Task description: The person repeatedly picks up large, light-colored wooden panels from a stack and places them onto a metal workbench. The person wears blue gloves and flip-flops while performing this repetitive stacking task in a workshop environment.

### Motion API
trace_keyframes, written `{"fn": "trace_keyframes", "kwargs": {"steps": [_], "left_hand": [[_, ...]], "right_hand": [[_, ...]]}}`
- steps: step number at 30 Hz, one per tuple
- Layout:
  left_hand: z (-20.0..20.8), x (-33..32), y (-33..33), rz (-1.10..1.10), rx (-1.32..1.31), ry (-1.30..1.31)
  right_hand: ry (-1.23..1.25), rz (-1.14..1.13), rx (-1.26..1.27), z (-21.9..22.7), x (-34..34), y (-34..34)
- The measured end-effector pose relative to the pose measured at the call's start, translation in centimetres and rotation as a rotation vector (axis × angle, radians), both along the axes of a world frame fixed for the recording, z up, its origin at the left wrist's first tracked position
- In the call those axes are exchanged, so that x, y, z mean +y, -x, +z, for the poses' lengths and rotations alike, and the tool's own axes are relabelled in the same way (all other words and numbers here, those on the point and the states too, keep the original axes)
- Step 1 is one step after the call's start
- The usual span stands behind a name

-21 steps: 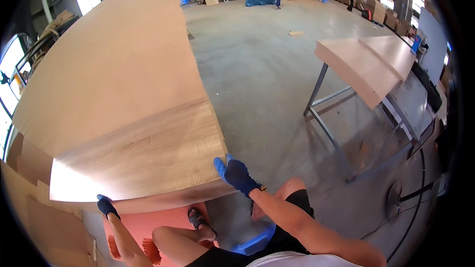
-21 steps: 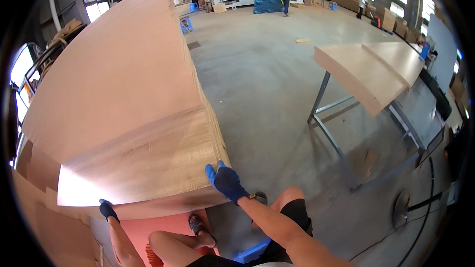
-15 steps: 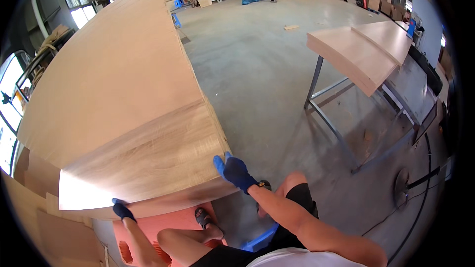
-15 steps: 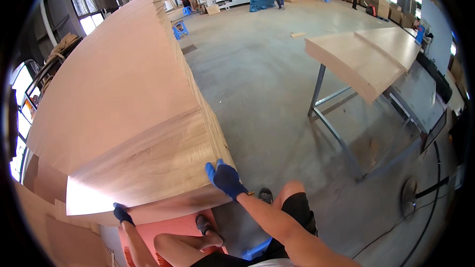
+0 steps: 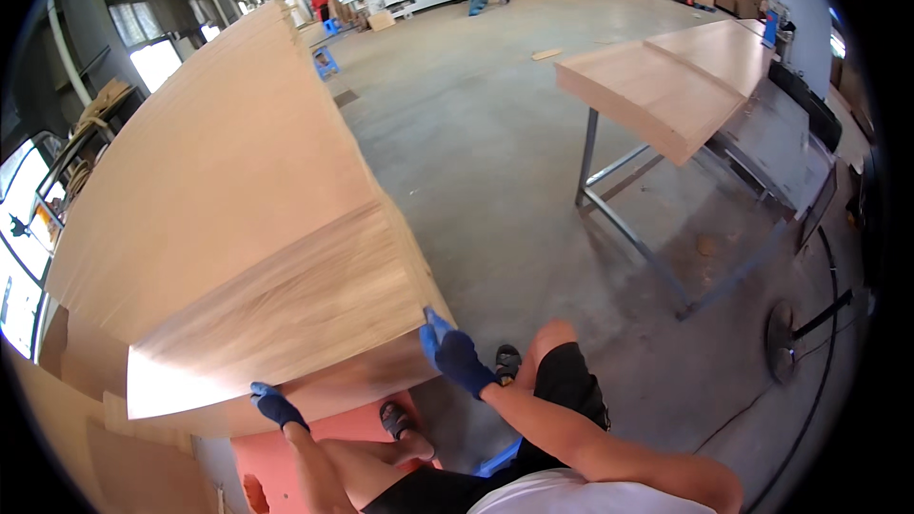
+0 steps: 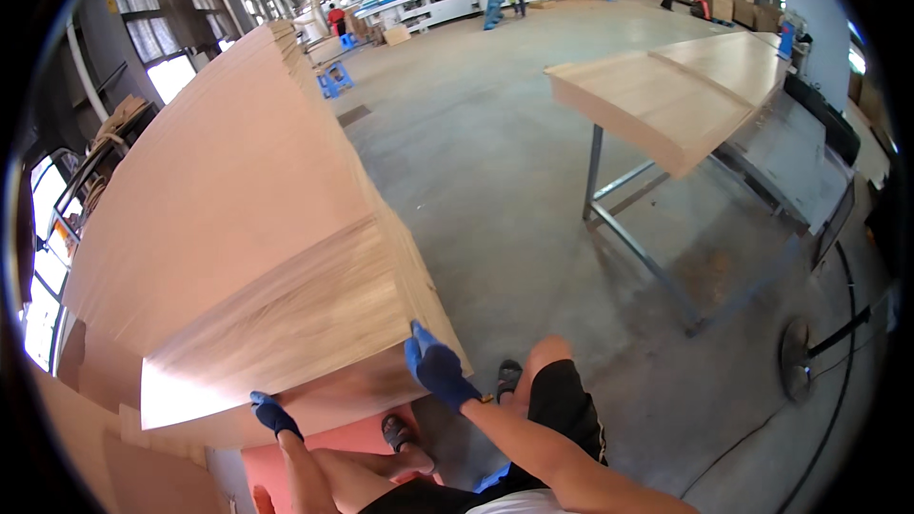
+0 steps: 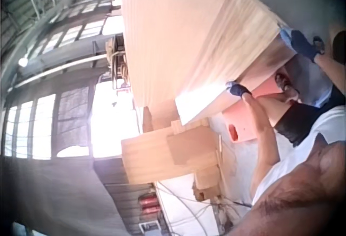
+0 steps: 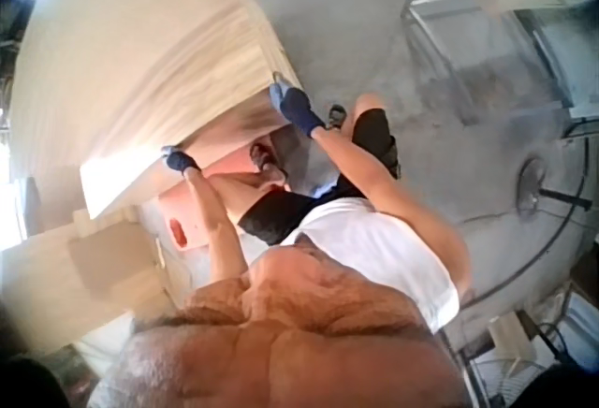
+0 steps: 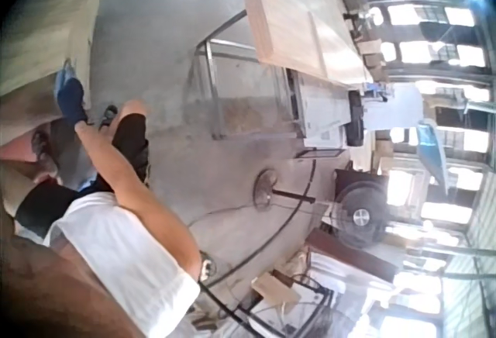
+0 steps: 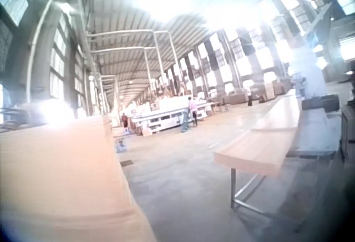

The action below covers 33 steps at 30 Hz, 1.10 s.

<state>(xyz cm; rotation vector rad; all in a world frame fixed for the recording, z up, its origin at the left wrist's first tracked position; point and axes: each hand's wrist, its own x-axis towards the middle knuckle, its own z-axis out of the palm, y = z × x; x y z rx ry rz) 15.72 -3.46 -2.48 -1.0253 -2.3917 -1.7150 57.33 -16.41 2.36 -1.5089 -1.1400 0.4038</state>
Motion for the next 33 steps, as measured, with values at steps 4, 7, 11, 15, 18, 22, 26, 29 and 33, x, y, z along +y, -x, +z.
{"fn": "trace_keyframes", "kwargs": {"steps": [4,7,11,15,18,22,26,29,33], "left_hand": [[0.3,0.4,0.4,-0.062,-0.126,0.049],[0.4,-0.1,0.2,-0.033,-0.035,0.064],[0.6,-0.2,0.0,-0.03,-0.093,0.052],[0.5,0.1,0.5,-0.051,-0.146,0.063],[0.1,0.2,0.9,-0.053,-0.173,0.074],[-0.2,0.3,1.0,-0.049,-0.243,0.049],[0.6,0.0,0.2,-0.054,-0.332,0.027],[1.6,-0.4,-0.9,-0.055,-0.418,0.014],[2.9,-1.2,-2.3,-0.057,-0.577,-0.014]], "right_hand": [[0.054,0.13,0.243,-1.7,-3.5,-2.7],[0.128,0.066,0.378,-3.0,-5.3,-5.8],[0.162,0.068,0.989,-3.5,-6.7,-12.7],[0.13,-0.017,1.037,-2.9,-8.5,-17.0],[0.124,-0.076,1.063,-2.6,-9.4,-17.7],[0.149,-0.082,1.069,-2.8,-9.6,-17.1],[0.131,-0.056,1.075,-3.4,-9.5,-17.0],[0.093,-0.042,1.095,-3.5,-9.5,-17.4],[0.053,-0.01,1.093,-2.5,-9.4,-19.3]]}}
